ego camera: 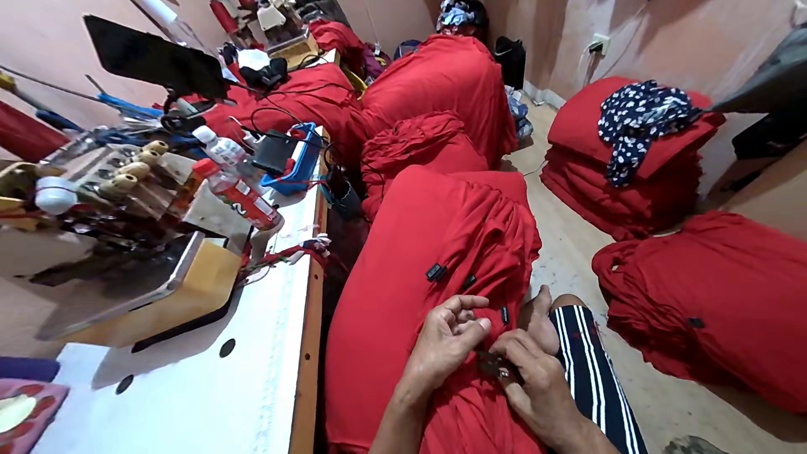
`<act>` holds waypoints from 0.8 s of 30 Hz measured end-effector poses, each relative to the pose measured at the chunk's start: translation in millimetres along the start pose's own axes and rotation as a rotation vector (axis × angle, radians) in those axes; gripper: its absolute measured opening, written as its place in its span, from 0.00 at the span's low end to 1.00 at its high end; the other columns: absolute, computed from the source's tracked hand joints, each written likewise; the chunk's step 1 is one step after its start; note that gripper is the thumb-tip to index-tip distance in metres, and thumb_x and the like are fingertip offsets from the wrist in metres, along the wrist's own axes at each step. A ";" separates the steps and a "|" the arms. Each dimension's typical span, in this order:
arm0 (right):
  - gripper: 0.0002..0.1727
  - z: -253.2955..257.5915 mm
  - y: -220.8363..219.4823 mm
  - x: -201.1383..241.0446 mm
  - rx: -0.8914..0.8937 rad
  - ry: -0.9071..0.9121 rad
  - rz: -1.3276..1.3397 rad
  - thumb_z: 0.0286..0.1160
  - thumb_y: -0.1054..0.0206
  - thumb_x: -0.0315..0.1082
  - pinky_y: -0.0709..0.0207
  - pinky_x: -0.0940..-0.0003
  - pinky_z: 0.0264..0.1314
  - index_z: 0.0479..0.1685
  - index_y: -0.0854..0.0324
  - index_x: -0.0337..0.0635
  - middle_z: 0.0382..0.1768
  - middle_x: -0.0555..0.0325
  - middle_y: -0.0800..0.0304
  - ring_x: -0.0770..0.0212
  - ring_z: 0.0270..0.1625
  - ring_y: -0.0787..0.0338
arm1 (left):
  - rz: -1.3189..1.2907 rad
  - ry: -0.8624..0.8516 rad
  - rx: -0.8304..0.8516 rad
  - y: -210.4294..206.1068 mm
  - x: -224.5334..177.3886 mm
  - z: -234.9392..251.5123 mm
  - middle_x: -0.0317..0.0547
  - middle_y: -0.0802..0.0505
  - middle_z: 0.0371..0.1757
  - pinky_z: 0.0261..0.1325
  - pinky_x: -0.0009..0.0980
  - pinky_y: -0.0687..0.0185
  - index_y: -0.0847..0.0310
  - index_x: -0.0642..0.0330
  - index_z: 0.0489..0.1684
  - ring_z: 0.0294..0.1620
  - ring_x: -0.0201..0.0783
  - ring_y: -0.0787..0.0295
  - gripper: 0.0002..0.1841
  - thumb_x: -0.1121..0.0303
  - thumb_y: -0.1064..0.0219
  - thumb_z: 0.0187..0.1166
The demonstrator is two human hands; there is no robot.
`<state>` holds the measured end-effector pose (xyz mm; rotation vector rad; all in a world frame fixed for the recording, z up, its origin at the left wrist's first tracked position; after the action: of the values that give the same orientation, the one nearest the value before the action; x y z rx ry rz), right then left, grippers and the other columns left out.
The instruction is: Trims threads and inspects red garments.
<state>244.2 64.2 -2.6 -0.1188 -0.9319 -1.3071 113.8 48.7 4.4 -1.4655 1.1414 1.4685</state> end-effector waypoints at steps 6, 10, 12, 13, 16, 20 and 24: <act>0.08 -4.0 5.4 0.0 0.018 -0.017 0.089 0.67 0.34 0.28 0.16 0.77 0.43 0.42 0.14 0.40 0.47 0.50 0.10 0.66 0.47 0.09 | -0.032 -0.022 0.078 1.2 0.8 0.5 0.32 0.12 0.41 0.43 0.18 0.16 0.26 0.75 0.66 0.35 0.19 0.15 0.26 0.87 0.35 0.63; 0.06 -0.4 19.1 -4.2 -0.095 -0.018 0.145 0.72 0.32 0.30 0.21 0.88 0.53 0.41 0.14 0.38 0.43 0.53 0.11 0.74 0.47 0.13 | -0.016 -0.034 0.085 0.6 0.6 0.3 0.35 0.10 0.44 0.46 0.18 0.14 0.25 0.76 0.66 0.38 0.20 0.13 0.26 0.88 0.35 0.63; 0.09 4.5 24.6 -9.2 -0.144 -0.055 0.143 0.70 0.31 0.29 0.23 0.89 0.49 0.44 0.13 0.33 0.42 0.50 0.11 0.75 0.44 0.14 | -0.012 -0.031 0.090 0.3 0.9 0.2 0.37 0.09 0.46 0.48 0.19 0.13 0.26 0.76 0.66 0.40 0.21 0.12 0.26 0.88 0.35 0.63; 0.11 6.9 25.6 -11.4 -0.153 -0.072 0.140 0.70 0.30 0.29 0.23 0.89 0.49 0.47 0.13 0.32 0.43 0.49 0.10 0.74 0.43 0.14 | -0.011 -0.031 0.092 0.2 0.7 0.2 0.37 0.09 0.46 0.49 0.20 0.12 0.26 0.76 0.67 0.41 0.21 0.11 0.27 0.88 0.35 0.63; 0.15 12.1 20.5 -12.4 -0.124 -0.079 0.112 0.71 0.29 0.30 0.21 0.85 0.56 0.54 0.10 0.33 0.46 0.46 0.09 0.70 0.48 0.11 | -0.011 -0.034 0.103 -0.8 1.0 0.2 0.38 0.09 0.47 0.49 0.20 0.12 0.27 0.77 0.68 0.42 0.21 0.11 0.27 0.88 0.35 0.64; 0.10 17.1 10.7 -8.5 -0.123 0.007 0.016 0.67 0.31 0.26 0.18 0.79 0.46 0.44 0.09 0.33 0.39 0.44 0.10 0.62 0.41 0.10 | 0.000 -0.051 0.109 -1.1 0.4 0.4 0.37 0.09 0.47 0.48 0.20 0.12 0.27 0.77 0.67 0.41 0.20 0.11 0.26 0.88 0.35 0.63; 0.03 21.2 11.8 -7.0 -0.142 0.003 0.067 0.66 0.33 0.24 0.23 0.85 0.50 0.31 0.15 0.33 0.33 0.48 0.12 0.66 0.40 0.13 | 0.009 -0.046 0.110 -1.9 0.6 0.7 0.36 0.09 0.46 0.46 0.19 0.13 0.26 0.76 0.66 0.40 0.20 0.12 0.26 0.89 0.34 0.63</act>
<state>243.6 85.1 11.5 -0.2560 -0.8252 -1.3100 115.3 49.9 3.7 -1.3466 1.1831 1.4162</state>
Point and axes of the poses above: each hand's wrist, its own z-axis towards the middle knuckle, its own y-axis out of the back of the hand, x = y × z, the point moved 9 cm from there along z, towards the middle knuckle
